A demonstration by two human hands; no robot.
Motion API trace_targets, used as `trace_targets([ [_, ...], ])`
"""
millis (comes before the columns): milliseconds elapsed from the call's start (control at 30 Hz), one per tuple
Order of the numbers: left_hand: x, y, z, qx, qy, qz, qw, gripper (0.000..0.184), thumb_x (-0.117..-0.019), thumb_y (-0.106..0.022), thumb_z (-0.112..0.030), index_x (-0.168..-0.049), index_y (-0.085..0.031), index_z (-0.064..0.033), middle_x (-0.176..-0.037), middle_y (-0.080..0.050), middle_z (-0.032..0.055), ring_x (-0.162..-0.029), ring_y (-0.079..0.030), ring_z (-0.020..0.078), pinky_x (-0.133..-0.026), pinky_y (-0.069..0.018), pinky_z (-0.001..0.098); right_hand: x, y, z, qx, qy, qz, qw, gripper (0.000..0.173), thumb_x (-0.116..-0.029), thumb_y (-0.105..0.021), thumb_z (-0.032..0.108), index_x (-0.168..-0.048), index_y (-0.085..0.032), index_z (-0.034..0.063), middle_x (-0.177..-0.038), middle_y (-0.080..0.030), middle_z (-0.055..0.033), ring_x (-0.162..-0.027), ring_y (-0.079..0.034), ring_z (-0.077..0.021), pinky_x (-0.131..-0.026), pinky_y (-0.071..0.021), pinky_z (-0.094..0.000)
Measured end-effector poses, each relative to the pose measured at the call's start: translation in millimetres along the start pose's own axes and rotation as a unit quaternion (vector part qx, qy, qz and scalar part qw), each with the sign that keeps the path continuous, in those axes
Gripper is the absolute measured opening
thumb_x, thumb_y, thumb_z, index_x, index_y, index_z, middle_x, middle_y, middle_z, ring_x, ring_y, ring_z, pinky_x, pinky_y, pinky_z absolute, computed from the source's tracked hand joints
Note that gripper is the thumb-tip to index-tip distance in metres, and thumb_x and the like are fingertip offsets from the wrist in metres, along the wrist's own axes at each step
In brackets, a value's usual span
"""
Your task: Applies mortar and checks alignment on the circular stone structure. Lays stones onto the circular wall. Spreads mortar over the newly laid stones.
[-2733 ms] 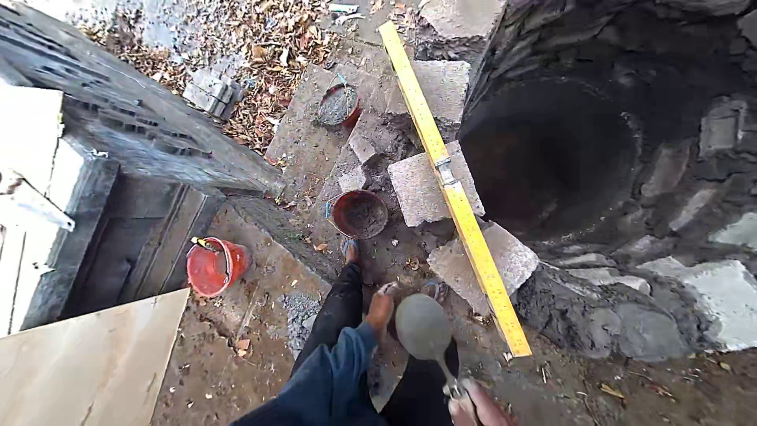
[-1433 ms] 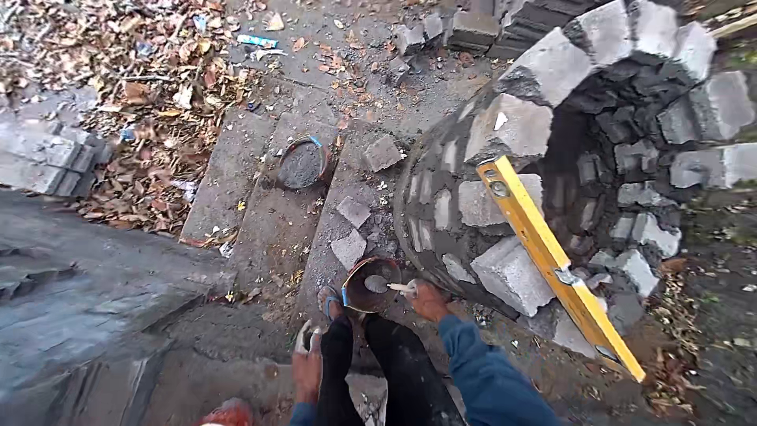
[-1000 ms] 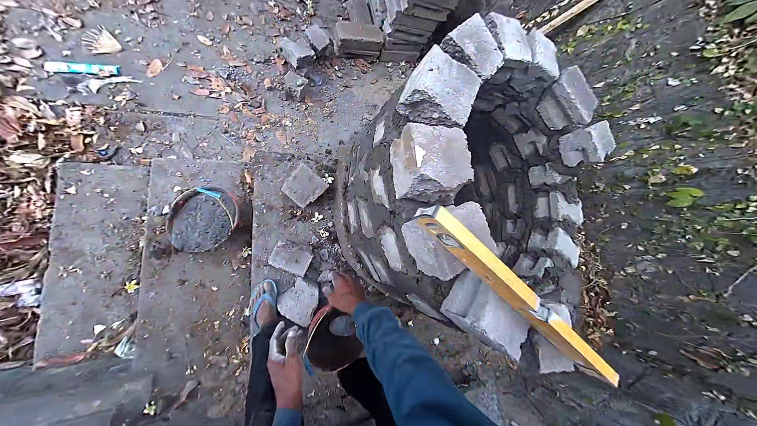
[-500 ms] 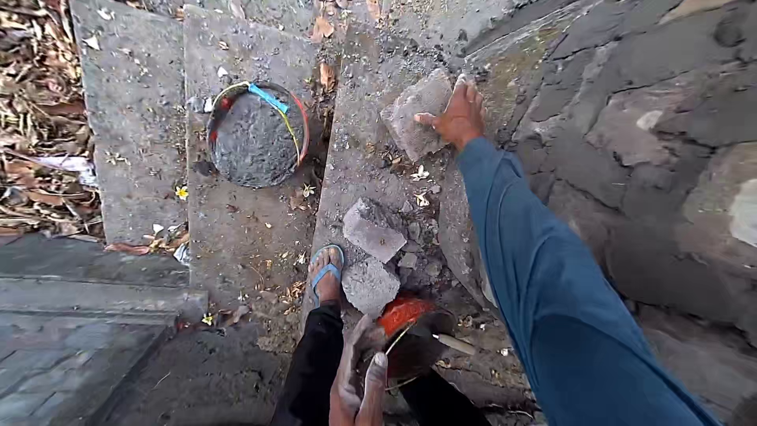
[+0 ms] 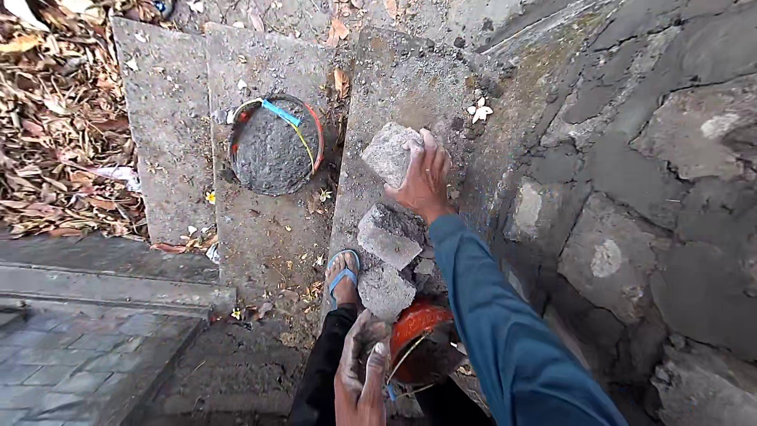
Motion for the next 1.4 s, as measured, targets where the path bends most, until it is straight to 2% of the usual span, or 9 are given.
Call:
trace_targets([
  [133, -1, 6, 3, -0.007, -0.011, -0.015, 1.0, 0.045, -0.1003, -0.049, -0.006, -0.143, -0.046, 0.009, -0.122, -0.068, 0.0157, -0.11, -0.068, 0.02, -0.096, -0.0572, 0.0354, -6, -69, -29, -0.009, -0.132, 0.156, 0.979, 0.14, -0.0559, -0.091, 0.055, -0.167, -0.01, 0.0281, -0.162, -0.028, -0.0271, -0.145, -0.032, -0.0504, -0.105, -0.0353, -0.071],
  [367, -11, 22, 24, 0.053, 0.013, -0.051, 0.997, 0.049, -0.1026, -0.054, -0.02, -0.147, -0.046, -0.0003, -0.128, -0.064, 0.0154, -0.112, -0.066, 0.0238, -0.095, -0.0571, 0.041, 63, 35, -53, -0.232, -0.29, 0.128, 0.92, 0.138, -0.0547, -0.097, 0.044, -0.166, -0.017, 0.0315, -0.155, -0.033, -0.0313, -0.138, -0.034, -0.0562, -0.098, -0.0381, -0.0768],
  [467, 13, 23, 25, 0.14, 0.081, -0.007, 0.987, 0.061, -0.1055, -0.047, -0.039, -0.155, -0.032, -0.0067, -0.137, -0.06, 0.0186, -0.115, -0.066, 0.0306, -0.093, -0.0573, 0.0486, 166, 97, -43, -0.446, -0.36, 0.086, 0.815, 0.129, -0.062, -0.094, 0.036, -0.165, -0.017, 0.0304, -0.16, -0.03, -0.0243, -0.145, -0.035, -0.0435, -0.107, -0.0427, -0.0664],
  [567, 95, 6, -3, 0.158, 0.07, 0.105, 0.979, 0.109, -0.0797, -0.074, -0.066, -0.159, -0.023, -0.0113, -0.143, -0.056, 0.0144, -0.123, -0.062, 0.0306, -0.095, -0.0573, 0.0547, 285, 173, -17, -0.612, -0.429, 0.038, 0.663, 0.119, -0.065, -0.09, 0.027, -0.163, -0.024, 0.0182, -0.159, -0.038, -0.0202, -0.14, -0.048, -0.0286, -0.109, -0.0498, -0.0491],
  [633, 165, -3, -25, 0.163, 0.06, 0.146, 0.974, 0.092, -0.0673, -0.083, -0.067, -0.138, -0.051, -0.017, -0.121, -0.07, 0.0028, -0.109, -0.069, 0.0197, -0.089, -0.06, 0.0468, 359, 222, 5, -0.694, -0.454, 0.021, 0.559, 0.114, -0.0679, -0.088, 0.02, -0.162, -0.024, 0.0157, -0.153, -0.046, -0.0171, -0.13, -0.058, -0.0246, -0.102, -0.0556, -0.0455],
  [700, 232, -8, -36, 0.141, 0.058, 0.196, 0.969, 0.057, -0.0738, -0.083, -0.056, -0.118, -0.067, -0.0248, -0.108, -0.075, -0.006, -0.103, -0.071, 0.0096, -0.091, -0.0595, 0.0364, 427, 268, 20, -0.741, -0.463, 0.006, 0.486, 0.111, -0.0682, -0.085, 0.016, -0.161, -0.023, 0.015, -0.147, -0.051, -0.0163, -0.123, -0.061, -0.0241, -0.097, -0.0574, -0.0452],
  [833, 327, -16, -4, 0.09, 0.047, 0.298, 0.949, 0.051, -0.0914, -0.075, -0.037, -0.131, -0.057, -0.0114, -0.122, -0.07, 0.0059, -0.116, -0.066, 0.0205, -0.103, -0.0533, 0.0454, 546, 333, 10, -0.77, -0.437, -0.018, 0.464, 0.114, -0.0682, -0.088, 0.02, -0.161, -0.023, 0.0173, -0.153, -0.045, -0.0169, -0.129, -0.058, -0.0249, -0.103, -0.0551, -0.0467],
  [1167, 559, -189, 57, -0.074, -0.054, 0.345, 0.934, 0.038, -0.0761, -0.088, -0.023, -0.111, -0.074, -0.0159, -0.1, -0.078, 0.0002, -0.093, -0.074, 0.011, -0.087, -0.0616, 0.0335, 771, 456, -131, -0.83, -0.292, -0.2, 0.431, 0.121, -0.0711, -0.089, 0.026, -0.159, -0.009, 0.0069, -0.15, -0.049, -0.0063, -0.132, -0.056, -0.012, -0.108, -0.0522, -0.0337],
  [1400, 667, -316, 131, -0.179, -0.009, 0.482, 0.858, 0.1, -0.0679, -0.092, -0.025, -0.149, -0.037, -0.0086, -0.125, -0.069, 0.0057, -0.107, -0.07, 0.0143, -0.092, -0.0602, 0.0363, 933, 504, -225, -0.81, -0.304, -0.283, 0.413, 0.097, -0.0796, -0.072, 0.071, -0.15, -0.038, 0.0133, -0.134, -0.065, 0.0023, -0.121, -0.063, -0.0106, -0.104, -0.0548, -0.0346],
])
Point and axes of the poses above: each hand's wrist, its own x-axis away from the middle knuckle, its own y-axis out of the back of the hand, z = x × y, the point moved 10 cm from there along -x, towards the middle knuckle
